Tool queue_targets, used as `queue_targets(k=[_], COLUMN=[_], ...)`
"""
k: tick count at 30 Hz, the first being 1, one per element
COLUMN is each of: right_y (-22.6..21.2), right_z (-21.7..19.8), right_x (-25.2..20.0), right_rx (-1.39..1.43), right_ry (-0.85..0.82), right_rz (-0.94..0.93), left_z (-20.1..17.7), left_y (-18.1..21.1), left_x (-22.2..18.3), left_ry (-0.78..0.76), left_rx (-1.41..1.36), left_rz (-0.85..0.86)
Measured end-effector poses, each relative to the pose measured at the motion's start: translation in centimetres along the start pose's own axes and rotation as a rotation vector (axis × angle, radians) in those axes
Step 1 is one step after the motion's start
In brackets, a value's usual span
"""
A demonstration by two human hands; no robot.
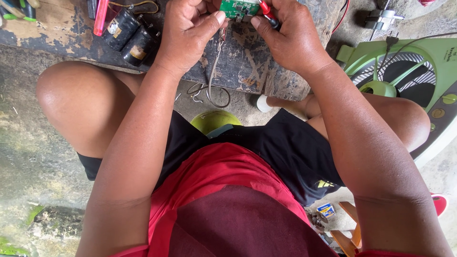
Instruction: Testing a small electronic circuit board using a digital multimeter and probes on a repair bench.
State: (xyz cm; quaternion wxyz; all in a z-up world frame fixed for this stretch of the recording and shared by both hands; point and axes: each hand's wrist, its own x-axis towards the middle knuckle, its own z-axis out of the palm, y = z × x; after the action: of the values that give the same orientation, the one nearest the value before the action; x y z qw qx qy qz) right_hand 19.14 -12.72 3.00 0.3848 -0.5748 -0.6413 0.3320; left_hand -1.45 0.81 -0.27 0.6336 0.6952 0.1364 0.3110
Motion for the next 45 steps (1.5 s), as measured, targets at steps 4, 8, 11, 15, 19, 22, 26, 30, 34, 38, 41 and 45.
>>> queue_targets(k=[4,8,11,15,19,22,26,30,34,38,41,45], right_y=[-0.1,-0.1,-0.1,0.1,0.1,0.3,-0.1,-0.1,0.1,0.2,0.5,0.3], right_z=[-0.2,-0.4,-0.5,-0.5,-0.5,-0.4,-0.5,-0.4,-0.4,-0.4,-0.3,-0.3], right_x=[0.0,0.1,0.1,0.1,0.2,0.2,0.2,0.3,0.4,0.3,0.2,0.4], right_rx=[-0.003,-0.031,-0.006,0.027,0.066,0.064,0.075,0.069,0.080,0.091,0.081,0.061], right_ry=[-0.007,0.001,-0.002,0.006,-0.011,-0.011,-0.021,-0.020,-0.011,-0.014,-0.030,-0.020], right_rz=[0.003,0.044,0.036,0.050,-0.014,-0.026,-0.001,-0.031,-0.036,-0.039,-0.030,-0.027], left_z=[0.2,0.3,0.4,0.4,0.5,0.6,0.7,0.7,0.7,0.7,0.7,0.7], left_y=[0.3,0.4,1.2,0.9,0.6,0.6,0.8,0.3,0.3,0.1,0.1,-0.1], left_x=[0.0,-0.1,-0.2,-0.3,-0.3,-0.3,-0.3,-0.4,-0.4,-0.3,-0.4,-0.3], left_ry=[0.006,0.056,0.043,0.038,0.074,0.093,0.091,0.078,0.079,0.092,0.098,0.091], left_rx=[-0.011,0.003,0.000,-0.003,-0.005,-0.021,-0.002,-0.052,-0.041,-0.045,-0.025,-0.046], left_rz=[0.005,-0.016,-0.029,-0.037,-0.023,-0.050,-0.051,-0.022,-0.030,-0.026,-0.040,-0.018])
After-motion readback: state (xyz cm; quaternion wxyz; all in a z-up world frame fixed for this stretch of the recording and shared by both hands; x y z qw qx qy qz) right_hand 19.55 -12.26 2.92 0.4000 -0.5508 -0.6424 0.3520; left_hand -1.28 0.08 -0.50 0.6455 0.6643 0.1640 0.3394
